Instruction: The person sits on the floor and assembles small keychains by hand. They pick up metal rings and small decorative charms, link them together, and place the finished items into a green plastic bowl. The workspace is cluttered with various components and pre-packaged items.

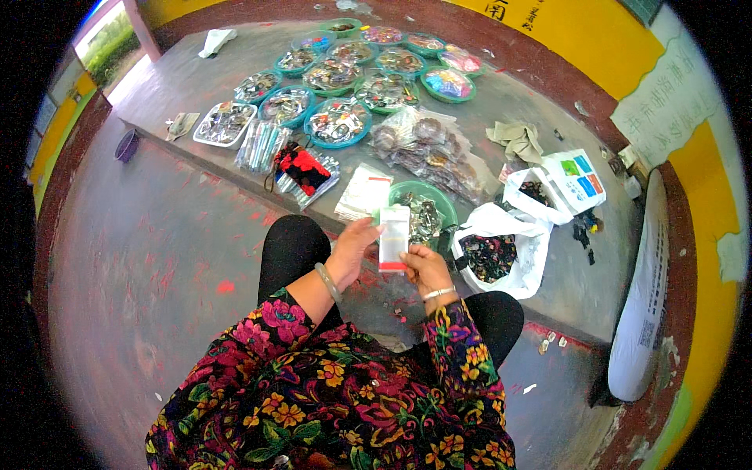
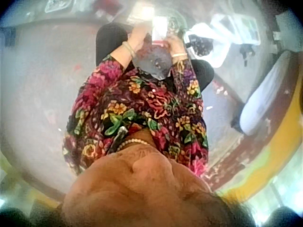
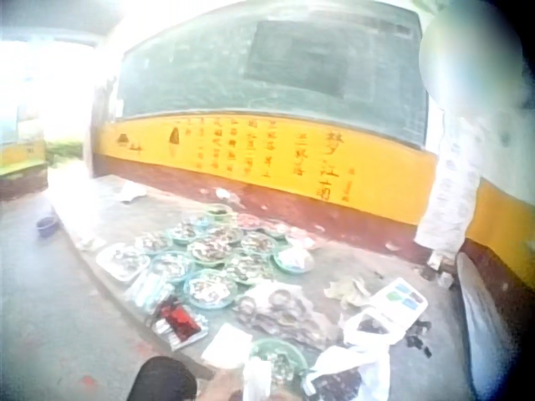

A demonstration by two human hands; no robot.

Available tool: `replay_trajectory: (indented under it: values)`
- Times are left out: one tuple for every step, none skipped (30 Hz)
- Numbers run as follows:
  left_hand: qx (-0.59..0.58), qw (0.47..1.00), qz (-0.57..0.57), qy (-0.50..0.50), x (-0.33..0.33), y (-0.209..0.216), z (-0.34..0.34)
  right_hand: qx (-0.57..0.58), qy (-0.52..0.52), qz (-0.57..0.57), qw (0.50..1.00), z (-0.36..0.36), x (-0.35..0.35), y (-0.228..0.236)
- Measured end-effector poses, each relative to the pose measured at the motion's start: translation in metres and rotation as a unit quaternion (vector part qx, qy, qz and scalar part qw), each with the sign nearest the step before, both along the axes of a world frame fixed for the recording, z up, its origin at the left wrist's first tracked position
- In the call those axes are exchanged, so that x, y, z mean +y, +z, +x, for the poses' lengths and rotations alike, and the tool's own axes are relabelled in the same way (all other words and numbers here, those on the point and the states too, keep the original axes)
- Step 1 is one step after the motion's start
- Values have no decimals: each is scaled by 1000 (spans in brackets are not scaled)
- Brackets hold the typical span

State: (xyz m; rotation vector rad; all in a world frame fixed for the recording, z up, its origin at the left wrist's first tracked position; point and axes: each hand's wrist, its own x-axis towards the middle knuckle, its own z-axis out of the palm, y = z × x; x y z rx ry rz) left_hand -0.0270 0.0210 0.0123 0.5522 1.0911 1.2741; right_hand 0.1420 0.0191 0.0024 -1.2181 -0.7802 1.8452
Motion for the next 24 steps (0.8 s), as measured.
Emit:
replay_trajectory:
  values:
    - [-41, 997, 6, -64, -2, 0, 1, 5, 0, -8, 1000, 2, -8, -3]
    - [-81, 988, 13, -128, -4, -1, 2, 7, 7, -15, 1000, 2, -17, -3]
    - [-121, 974, 18, -191, -8, 0, 4, 10, 13, -23, 1000, 3, -25, -3]
    - [-137, 971, -8, -193, -11, 1, 7, 8, 21, -18, 1000, 3, -30, -1]
    - [-140, 970, -6, -196, -13, 3, 8, 6, 29, -13, 999, 3, -34, 3]
    - [-142, 969, -4, -201, -14, 5, 9, 4, 35, -7, 999, 3, -36, 7]
    - [-145, 968, -2, -205, -15, 6, 9, -39, 31, 5, 999, 3, -36, 13]
    - [-158, 968, -2, -197, -14, 6, 11, -81, 27, 17, 996, 5, -35, 19]
    - [-140, 970, 3, -196, -15, 6, 12, -124, 19, 28, 992, 9, -33, 23]
    - [-123, 973, 8, -195, -15, 7, 12, -155, 0, 59, 986, 14, -30, 20]
    - [-105, 975, 12, -195, -15, 6, 13, -147, -23, 69, 986, 16, -27, 17]
    - [-90, 974, 13, -209, -15, 5, 13, -139, -45, 79, 986, 18, -25, 15]
    - [-75, 972, 13, -223, -15, 4, 13, -130, -67, 88, 985, 19, -23, 14]
    - [-60, 969, 13, -238, -15, 3, 14, -119, -74, 102, 985, 19, -23, 13]
    - [-61, 969, 17, -237, -16, 3, 16, -118, -76, 113, 984, 17, -24, 13]
    - [-62, 969, 21, -237, -17, 3, 18, -117, -78, 125, 982, 15, -25, 14]
    - [-63, 969, 24, -236, -17, 3, 19, -117, -80, 137, 980, 13, -26, 15]
    - [-55, 969, 28, -241, -18, 4, 19, -129, -75, 130, 980, 9, -27, 24]
    - [-47, 968, 32, -245, -19, 6, 19, -131, -77, 132, 980, 7, -26, 23]
    - [-40, 967, 36, -249, -20, 7, 19, -133, -80, 134, 979, 6, -26, 21]
    - [-36, 967, 39, -251, -20, 6, 20, -136, -83, 136, 978, 6, -26, 20]
    - [-31, 966, 43, -253, -20, 4, 20, -120, -87, 139, 979, 6, -26, 19]
    - [-27, 966, 46, -254, -20, 2, 21, -104, -92, 142, 980, 6, -26, 18]
    - [-14, 966, 53, -254, -20, -2, 21, -88, -95, 144, 981, 5, -26, 18]
